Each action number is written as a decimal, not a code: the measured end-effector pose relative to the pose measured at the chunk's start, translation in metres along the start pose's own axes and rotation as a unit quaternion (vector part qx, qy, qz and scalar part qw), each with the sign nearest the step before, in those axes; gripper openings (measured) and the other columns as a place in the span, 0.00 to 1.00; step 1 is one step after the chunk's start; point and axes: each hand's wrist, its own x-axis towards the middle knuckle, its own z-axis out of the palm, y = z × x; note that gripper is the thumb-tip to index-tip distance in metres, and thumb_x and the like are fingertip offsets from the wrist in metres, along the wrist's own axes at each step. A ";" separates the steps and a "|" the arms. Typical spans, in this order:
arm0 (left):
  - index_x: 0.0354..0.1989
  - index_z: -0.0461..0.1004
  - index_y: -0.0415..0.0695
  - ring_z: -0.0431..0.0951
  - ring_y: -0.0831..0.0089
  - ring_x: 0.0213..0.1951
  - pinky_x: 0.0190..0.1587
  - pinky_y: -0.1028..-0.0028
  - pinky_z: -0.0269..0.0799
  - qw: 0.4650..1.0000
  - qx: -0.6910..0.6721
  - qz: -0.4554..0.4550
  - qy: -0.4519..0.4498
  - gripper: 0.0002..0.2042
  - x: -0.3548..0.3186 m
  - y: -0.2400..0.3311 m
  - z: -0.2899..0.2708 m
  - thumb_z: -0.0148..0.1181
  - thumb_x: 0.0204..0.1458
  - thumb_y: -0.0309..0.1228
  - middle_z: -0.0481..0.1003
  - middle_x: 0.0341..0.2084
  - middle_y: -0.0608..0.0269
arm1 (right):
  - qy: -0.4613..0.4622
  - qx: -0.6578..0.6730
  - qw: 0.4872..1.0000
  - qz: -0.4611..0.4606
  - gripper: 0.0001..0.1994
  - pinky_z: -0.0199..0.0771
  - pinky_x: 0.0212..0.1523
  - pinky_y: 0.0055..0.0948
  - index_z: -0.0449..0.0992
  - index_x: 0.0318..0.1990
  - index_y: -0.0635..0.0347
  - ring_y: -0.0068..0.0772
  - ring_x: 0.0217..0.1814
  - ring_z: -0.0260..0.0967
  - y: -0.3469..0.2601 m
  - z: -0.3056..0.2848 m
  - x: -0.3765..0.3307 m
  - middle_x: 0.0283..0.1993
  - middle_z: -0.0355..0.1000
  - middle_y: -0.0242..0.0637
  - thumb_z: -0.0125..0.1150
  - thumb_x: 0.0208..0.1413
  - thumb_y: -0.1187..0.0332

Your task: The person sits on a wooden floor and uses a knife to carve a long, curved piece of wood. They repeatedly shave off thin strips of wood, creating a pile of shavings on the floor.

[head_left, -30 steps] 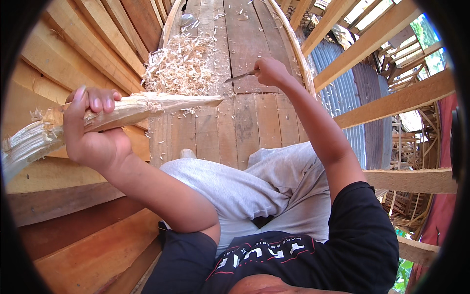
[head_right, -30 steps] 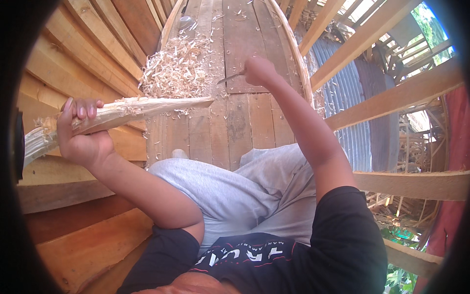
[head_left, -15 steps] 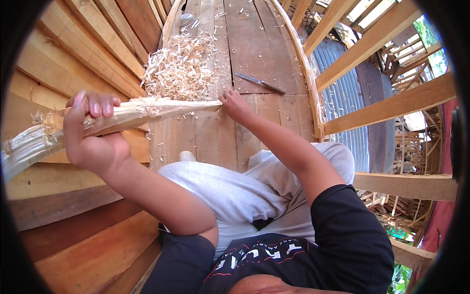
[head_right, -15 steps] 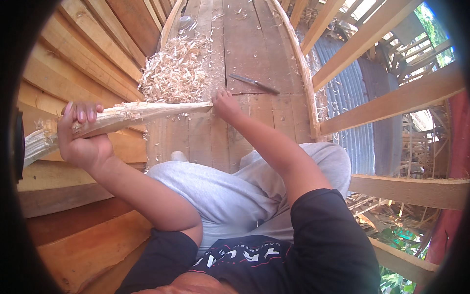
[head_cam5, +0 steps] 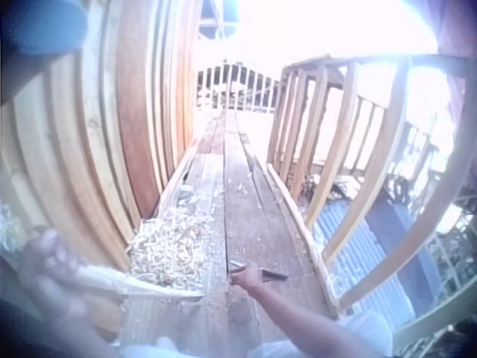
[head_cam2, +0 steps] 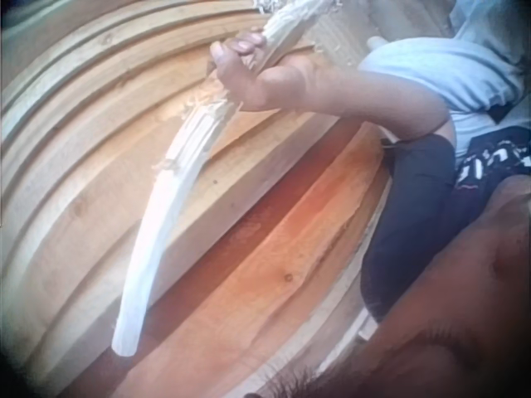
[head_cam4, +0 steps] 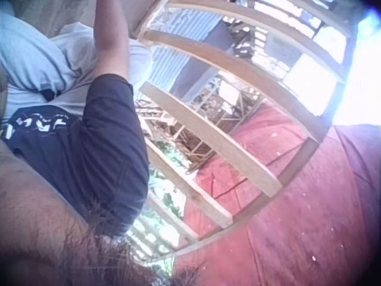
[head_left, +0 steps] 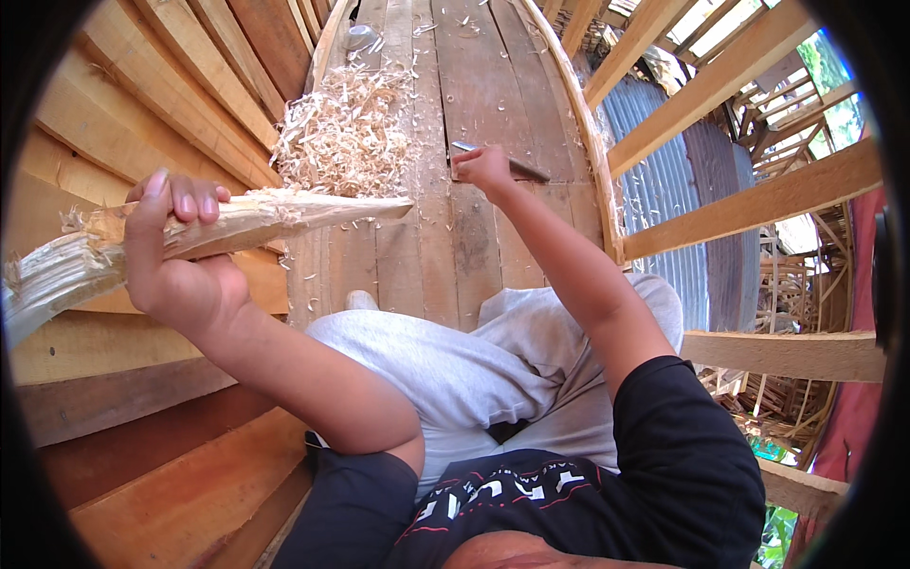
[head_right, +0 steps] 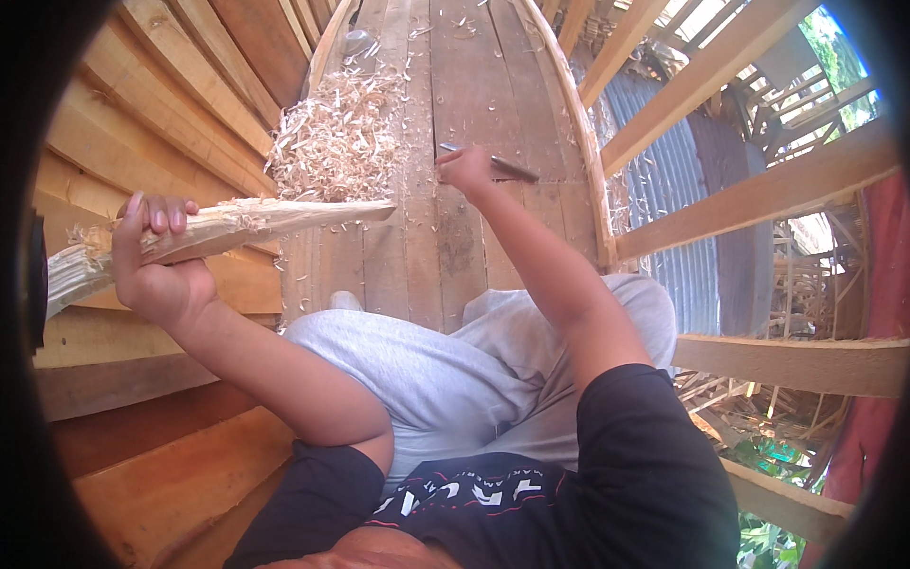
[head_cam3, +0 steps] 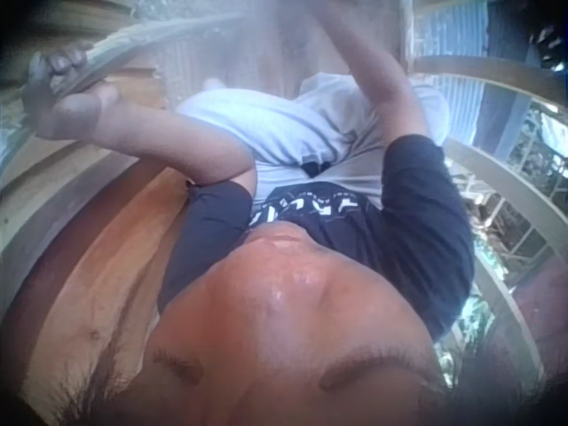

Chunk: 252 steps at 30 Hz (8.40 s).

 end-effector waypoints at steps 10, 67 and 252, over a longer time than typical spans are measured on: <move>0.25 0.66 0.43 0.63 0.74 0.25 0.38 0.67 0.62 1.000 -0.012 -0.009 0.000 0.07 -0.002 0.005 0.001 0.55 0.50 0.30 0.61 0.19 0.67 | -0.141 0.056 0.960 -0.236 0.15 0.75 0.47 0.35 0.77 0.46 0.65 0.40 0.47 0.74 -0.139 0.042 0.001 0.42 0.76 0.46 0.57 0.47 0.78; 0.29 0.70 0.40 0.64 0.74 0.24 0.36 0.69 0.63 1.000 0.008 0.007 0.015 0.06 0.002 0.002 -0.004 0.56 0.47 0.29 0.62 0.18 0.67 | -0.092 -0.316 0.870 -0.368 0.24 0.71 0.44 0.44 0.71 0.54 0.62 0.54 0.41 0.72 0.014 0.056 -0.037 0.34 0.72 0.58 0.51 0.43 0.81; 0.24 0.65 0.43 0.62 0.75 0.25 0.40 0.66 0.62 0.997 0.051 0.045 0.046 0.07 0.001 0.007 -0.008 0.53 0.50 0.30 0.61 0.19 0.68 | -0.350 -0.431 0.578 -0.599 0.27 0.34 0.73 0.47 0.57 0.64 0.62 0.38 0.74 0.42 0.025 0.078 -0.072 0.69 0.53 0.43 0.39 0.63 0.55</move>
